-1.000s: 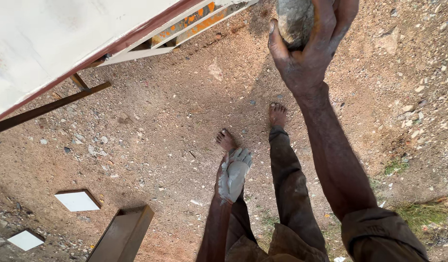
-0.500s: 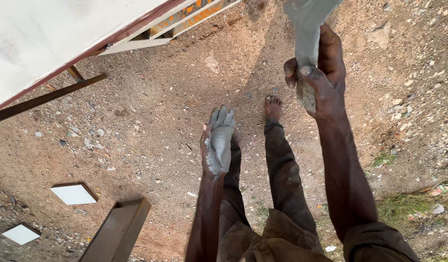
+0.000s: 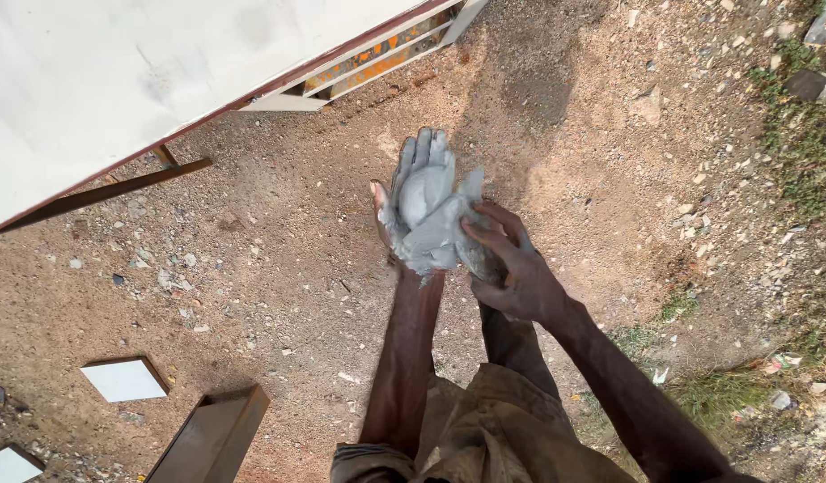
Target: The person repeatedly scoops wet cement from their left palm with a trowel and applies it to the edge of a white board resting on a metal stand. They walk around the board, continuing to apply cement along its perimeter.
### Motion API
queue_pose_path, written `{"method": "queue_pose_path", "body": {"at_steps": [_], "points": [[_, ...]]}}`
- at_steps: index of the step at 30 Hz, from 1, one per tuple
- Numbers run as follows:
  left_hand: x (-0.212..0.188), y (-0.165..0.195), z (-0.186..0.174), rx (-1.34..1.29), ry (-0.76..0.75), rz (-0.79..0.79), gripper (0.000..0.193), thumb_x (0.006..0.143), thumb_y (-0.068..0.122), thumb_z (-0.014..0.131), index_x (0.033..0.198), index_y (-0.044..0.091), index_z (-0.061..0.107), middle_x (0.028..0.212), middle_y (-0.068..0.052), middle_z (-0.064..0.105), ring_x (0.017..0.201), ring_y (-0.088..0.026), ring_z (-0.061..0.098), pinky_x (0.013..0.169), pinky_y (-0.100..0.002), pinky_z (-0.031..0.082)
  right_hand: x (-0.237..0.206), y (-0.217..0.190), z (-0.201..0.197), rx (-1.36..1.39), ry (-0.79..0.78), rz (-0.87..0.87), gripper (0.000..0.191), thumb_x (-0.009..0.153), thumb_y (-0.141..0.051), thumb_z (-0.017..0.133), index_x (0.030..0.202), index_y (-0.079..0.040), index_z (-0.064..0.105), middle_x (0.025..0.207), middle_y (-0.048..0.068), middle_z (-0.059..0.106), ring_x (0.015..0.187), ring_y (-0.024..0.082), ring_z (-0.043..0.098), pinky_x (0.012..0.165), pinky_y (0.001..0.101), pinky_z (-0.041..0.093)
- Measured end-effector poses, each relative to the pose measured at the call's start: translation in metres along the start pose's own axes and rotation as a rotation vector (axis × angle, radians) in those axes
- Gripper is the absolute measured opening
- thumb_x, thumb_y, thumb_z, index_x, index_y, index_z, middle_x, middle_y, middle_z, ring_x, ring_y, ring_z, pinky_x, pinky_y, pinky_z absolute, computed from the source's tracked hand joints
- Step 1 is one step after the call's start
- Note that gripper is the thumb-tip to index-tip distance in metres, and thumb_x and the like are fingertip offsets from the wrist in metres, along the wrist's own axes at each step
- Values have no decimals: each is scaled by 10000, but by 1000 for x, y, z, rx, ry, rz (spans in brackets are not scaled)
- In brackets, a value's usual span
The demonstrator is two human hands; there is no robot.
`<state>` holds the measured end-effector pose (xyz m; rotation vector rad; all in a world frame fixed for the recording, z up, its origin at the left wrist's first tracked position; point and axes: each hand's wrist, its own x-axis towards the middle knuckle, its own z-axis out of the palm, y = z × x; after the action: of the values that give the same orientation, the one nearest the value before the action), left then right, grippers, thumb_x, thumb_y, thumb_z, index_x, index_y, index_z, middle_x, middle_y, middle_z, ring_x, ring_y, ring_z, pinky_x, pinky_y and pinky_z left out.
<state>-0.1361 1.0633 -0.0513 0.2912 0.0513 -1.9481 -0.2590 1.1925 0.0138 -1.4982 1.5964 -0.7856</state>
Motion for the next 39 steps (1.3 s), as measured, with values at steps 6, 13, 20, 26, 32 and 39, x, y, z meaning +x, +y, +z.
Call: {"method": "queue_pose_path", "body": {"at_steps": [6, 13, 20, 26, 32, 39], "points": [[-22, 55, 9, 66, 1, -98, 946, 1044, 638, 407, 1614, -87, 199, 1689, -297, 215, 1595, -445, 191, 1336, -551, 151, 6, 26, -33, 84, -25, 473, 721, 858, -133, 740, 1530, -116, 476, 1633, 122, 375, 1271, 317, 607, 881, 404, 637], [-88, 100, -46, 106, 333, -188, 841, 1048, 508, 481, 1584, -79, 206, 1666, -283, 235, 1549, -414, 251, 1288, -540, 220, 85, -2, -45, -199, 397, 169, 752, 951, -219, 794, 1616, -102, 462, 1660, 165, 377, 1394, 360, 599, 1025, 419, 642], [-177, 124, -73, 245, 536, -254, 805, 1009, 483, 512, 1555, -57, 271, 1625, -244, 329, 1506, -395, 336, 1253, -552, 260, 137, -52, -35, -378, 351, 243, 813, 870, -329, 795, 1564, -126, 423, 1633, 214, 325, 1045, 343, 741, 791, 403, 669], [-186, 127, -76, 232, 532, -244, 801, 1010, 465, 536, 1545, -76, 288, 1603, -259, 368, 1493, -411, 357, 1251, -563, 276, 142, -21, -32, -398, 368, 221, 762, 957, -386, 784, 1577, -106, 440, 1617, 244, 320, 1080, 381, 725, 768, 420, 679], [-169, 128, -57, 263, 506, -255, 811, 1008, 496, 507, 1561, -54, 285, 1616, -252, 351, 1507, -399, 341, 1247, -539, 264, 131, 60, -111, -357, 577, 282, 658, 999, -264, 802, 1552, -42, 523, 1605, 270, 394, 1207, 414, 695, 900, 442, 660], [-108, 95, 23, 356, 416, -249, 890, 999, 535, 535, 1571, -76, 234, 1645, -243, 302, 1536, -408, 296, 1279, -530, 268, 51, 39, -199, 278, 355, 752, 696, 924, -301, 662, 1568, -98, 494, 1334, 175, 634, 847, 270, 646, 608, 366, 553]]}}
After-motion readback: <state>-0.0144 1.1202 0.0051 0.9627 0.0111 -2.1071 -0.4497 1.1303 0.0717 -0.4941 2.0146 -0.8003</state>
